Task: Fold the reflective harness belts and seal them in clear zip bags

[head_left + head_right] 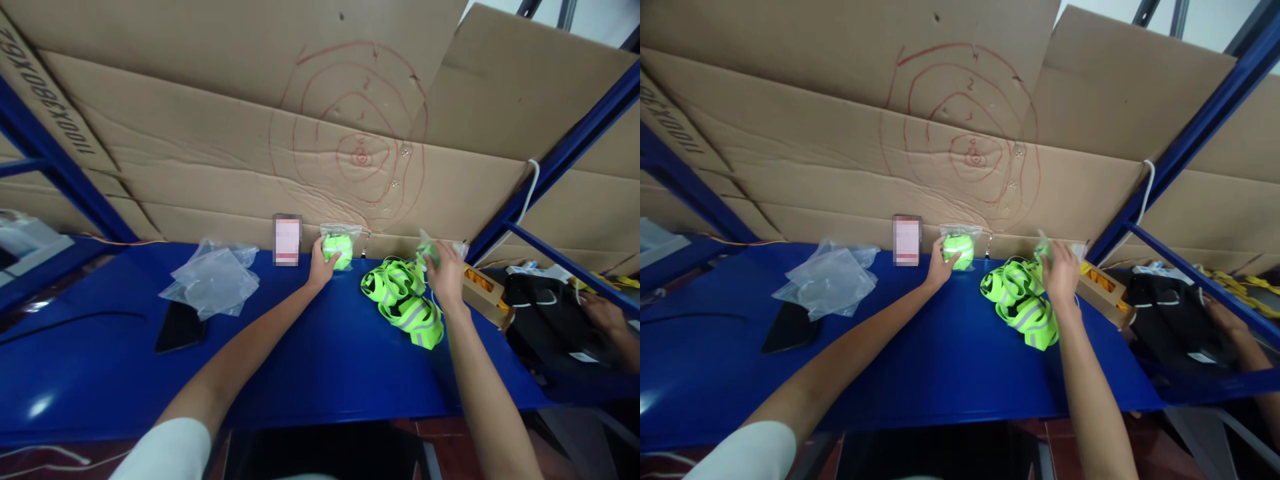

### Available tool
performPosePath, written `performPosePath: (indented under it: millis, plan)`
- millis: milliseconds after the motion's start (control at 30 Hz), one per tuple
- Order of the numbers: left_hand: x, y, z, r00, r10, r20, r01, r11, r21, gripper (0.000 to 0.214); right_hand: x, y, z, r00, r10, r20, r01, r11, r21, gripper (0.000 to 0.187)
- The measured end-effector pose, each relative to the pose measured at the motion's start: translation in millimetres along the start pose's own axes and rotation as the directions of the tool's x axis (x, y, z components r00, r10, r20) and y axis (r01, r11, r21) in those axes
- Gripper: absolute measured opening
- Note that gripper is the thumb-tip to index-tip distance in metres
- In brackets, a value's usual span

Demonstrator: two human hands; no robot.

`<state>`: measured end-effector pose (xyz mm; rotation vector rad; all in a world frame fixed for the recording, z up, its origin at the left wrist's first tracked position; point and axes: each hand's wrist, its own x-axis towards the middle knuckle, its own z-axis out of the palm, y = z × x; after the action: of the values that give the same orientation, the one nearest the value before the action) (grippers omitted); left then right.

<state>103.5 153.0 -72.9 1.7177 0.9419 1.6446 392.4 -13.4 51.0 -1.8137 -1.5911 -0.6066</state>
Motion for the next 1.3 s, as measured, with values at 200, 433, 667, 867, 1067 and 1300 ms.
performPosePath:
  millis: [200,433,667,867,1067,1300]
  plan:
    - [6,7,-5.6,1.000,0.021,-0.007,-0.020,0.999,0.042,0.069,13,-78,30,0.689,-0.714,0.124,0.703,0.700,0.126,0.048]
    - [2,16,-8.1,0.996,-0.025,-0.085,0.036,0.991,0.130,0.068,21,-70,88,0.394,-0.862,0.320,0.841,0.478,0.253,0.031]
    - [-3,19,-13.2,0.994,-0.050,-0.095,0.063,0.990,0.130,0.075,14,-77,92,0.472,-0.810,0.349,0.739,0.579,0.344,0.043]
    - [-15,38,-30.7,0.997,-0.066,-0.032,0.071,0.982,0.174,0.090,6,-86,40,0.678,-0.652,0.340,0.584,0.758,0.291,0.046]
    - [-49,97,-28.8,0.938,0.176,0.298,-0.220,0.968,0.122,0.062,-21,-48,0,0.931,-0.283,0.230,0.231,0.946,0.228,0.036]
    - [-72,117,30.6,0.789,-0.005,0.614,-0.117,0.980,0.159,0.076,-56,-35,21,0.984,-0.088,0.153,0.030,0.939,0.344,0.041]
